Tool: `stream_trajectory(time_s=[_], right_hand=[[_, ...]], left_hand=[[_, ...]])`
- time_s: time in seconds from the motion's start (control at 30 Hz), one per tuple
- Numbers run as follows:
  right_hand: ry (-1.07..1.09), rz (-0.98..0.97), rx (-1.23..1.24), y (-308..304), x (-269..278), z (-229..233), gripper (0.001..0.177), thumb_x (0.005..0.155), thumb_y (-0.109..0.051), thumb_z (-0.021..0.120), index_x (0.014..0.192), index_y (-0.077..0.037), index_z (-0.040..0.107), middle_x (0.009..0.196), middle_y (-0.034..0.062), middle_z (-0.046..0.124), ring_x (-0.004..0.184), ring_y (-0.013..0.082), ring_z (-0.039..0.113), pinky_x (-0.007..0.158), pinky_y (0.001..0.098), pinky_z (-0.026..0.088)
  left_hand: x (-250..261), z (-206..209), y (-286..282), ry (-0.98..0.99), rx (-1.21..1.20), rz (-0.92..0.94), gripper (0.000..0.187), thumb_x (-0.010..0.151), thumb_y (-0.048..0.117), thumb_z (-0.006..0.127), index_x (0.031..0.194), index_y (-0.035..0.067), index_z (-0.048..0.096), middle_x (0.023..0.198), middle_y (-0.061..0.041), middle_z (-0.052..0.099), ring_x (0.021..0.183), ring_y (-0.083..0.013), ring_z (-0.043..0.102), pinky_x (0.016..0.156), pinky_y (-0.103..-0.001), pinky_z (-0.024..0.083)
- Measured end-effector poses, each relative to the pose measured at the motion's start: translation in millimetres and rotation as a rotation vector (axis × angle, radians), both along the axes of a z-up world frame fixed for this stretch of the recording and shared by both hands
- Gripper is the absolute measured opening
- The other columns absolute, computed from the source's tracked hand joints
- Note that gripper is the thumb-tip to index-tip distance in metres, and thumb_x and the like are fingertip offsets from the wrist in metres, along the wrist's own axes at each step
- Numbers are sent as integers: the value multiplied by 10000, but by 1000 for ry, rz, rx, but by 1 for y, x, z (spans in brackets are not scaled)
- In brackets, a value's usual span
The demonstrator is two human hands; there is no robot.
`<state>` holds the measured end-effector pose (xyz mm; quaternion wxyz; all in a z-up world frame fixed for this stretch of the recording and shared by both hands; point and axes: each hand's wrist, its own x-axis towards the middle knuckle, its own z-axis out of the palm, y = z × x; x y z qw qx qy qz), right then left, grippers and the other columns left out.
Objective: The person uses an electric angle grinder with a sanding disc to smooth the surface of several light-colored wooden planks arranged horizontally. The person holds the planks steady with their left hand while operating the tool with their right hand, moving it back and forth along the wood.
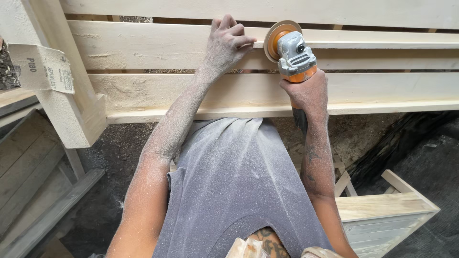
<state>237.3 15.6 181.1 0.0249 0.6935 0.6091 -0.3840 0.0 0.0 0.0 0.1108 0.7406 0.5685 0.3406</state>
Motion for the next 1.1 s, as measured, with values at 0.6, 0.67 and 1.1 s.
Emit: stream_trajectory(time_s=[0.6,0.67,1.1], right_hand=[[-39,-39,-63,-14,19,-16,392,739,-285,849,1013,-39,714,822,86,738,704,158,725,630,317,633],[-22,-26,-32,-12,29,-16,393,729,-267,850,1013,-29,718,822,90,741,720,147,732,639,314,632],[-2,53,-27,-10,-15,6,340,696,-249,853,915,-23,723,755,69,737,698,143,732,644,316,604]], left_hand=[[-1,2,-2,-65,-42,19,128,893,391,882,940,300,807,844,129,649,1006,-131,502,914,-360,360],[-1,3,-1,-75,-35,19,156,883,413,878,946,291,805,846,127,653,1008,-136,505,917,-358,360],[0,2,-1,-63,-40,23,220,857,451,879,988,290,806,839,124,642,989,-134,497,922,-347,351]])
